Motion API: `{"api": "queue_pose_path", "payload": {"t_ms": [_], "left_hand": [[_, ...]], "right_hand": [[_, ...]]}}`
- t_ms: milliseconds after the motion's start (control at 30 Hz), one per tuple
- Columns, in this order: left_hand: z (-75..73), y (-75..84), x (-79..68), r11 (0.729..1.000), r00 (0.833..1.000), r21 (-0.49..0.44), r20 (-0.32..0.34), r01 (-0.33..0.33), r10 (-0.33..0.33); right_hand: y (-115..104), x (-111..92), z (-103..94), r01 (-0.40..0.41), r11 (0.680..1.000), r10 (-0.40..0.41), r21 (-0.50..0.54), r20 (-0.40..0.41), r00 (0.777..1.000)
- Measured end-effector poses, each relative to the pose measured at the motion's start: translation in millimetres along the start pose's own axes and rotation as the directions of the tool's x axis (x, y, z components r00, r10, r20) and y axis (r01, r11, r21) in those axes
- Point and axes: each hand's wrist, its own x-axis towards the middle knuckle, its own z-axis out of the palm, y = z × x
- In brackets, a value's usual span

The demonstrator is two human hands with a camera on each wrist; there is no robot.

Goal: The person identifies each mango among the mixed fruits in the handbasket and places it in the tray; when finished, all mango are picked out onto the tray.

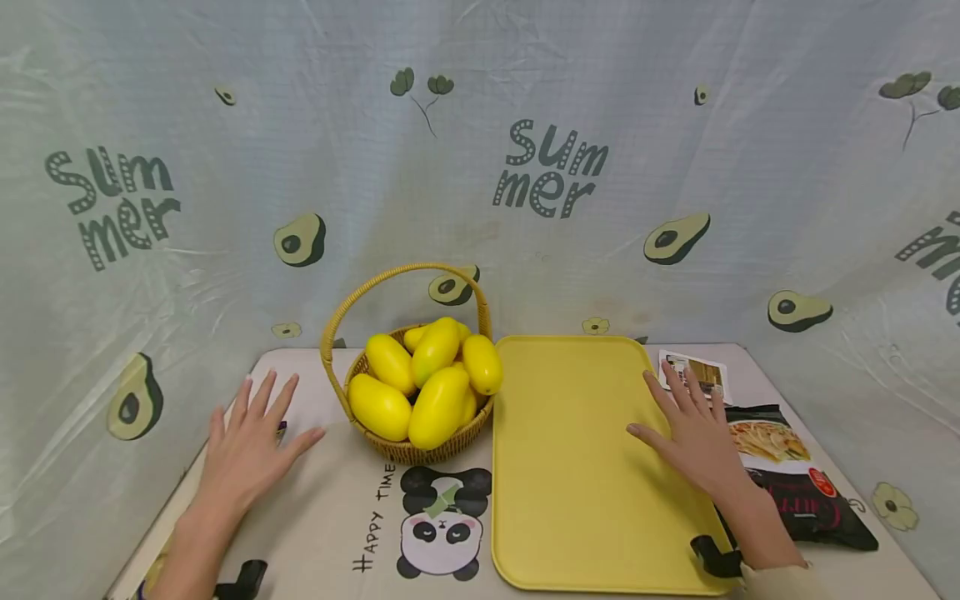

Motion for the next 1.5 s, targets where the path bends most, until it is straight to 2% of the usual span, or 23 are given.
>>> {"api": "queue_pose_path", "payload": {"t_ms": [233,433,567,733,900,1033,1167,1267,1367,1500], "left_hand": [[-8.6,10.7,6.6,0.999,0.999,-0.028,-0.041,-0.018,0.017],[-15.3,24.0,13.3,0.99,0.996,-0.134,-0.085,-0.04,0.029],[-15.3,32.4,18.6,0.982,0.992,-0.183,-0.124,-0.05,0.027],[-15.3,43.0,25.5,0.963,0.985,-0.261,-0.173,-0.069,0.024],[-15.8,54.9,29.1,0.922,0.983,-0.387,-0.176,-0.031,-0.041],[-14.7,66.2,31.2,0.87,0.98,-0.493,-0.175,-0.003,-0.095],[-11.6,74.8,35.7,0.805,0.971,-0.591,-0.22,-0.053,-0.097],[-10.3,79.5,39.3,0.767,0.967,-0.636,-0.238,-0.085,-0.09],[-9.3,82.4,42.5,0.74,0.965,-0.665,-0.247,-0.099,-0.093],[-7.9,83.9,45.3,0.717,0.954,-0.689,-0.273,-0.102,-0.127]], "right_hand": [[-25.8,21.6,6.0,0.045,0.997,-0.047,0.062,0.032,0.998],[-49.1,39.7,9.2,0.087,0.993,-0.091,0.085,0.037,0.995],[-66.0,50.2,12.1,0.134,0.985,-0.137,0.107,0.021,0.99],[-87.7,62.9,18.5,0.167,0.976,-0.174,0.138,0.042,0.984],[-109.6,75.9,28.7,0.182,0.964,-0.197,0.194,0.066,0.978],[-124.6,82.6,36.0,0.205,0.953,-0.223,0.223,0.056,0.973],[-138.6,87.2,42.5,0.253,0.936,-0.267,0.243,0.026,0.963],[-149.0,91.6,47.4,0.282,0.922,-0.297,0.264,0.016,0.955],[-158.2,97.2,51.8,0.306,0.907,-0.321,0.289,0.005,0.947],[-168.6,104.5,57.2,0.324,0.89,-0.346,0.321,0.011,0.938]]}}
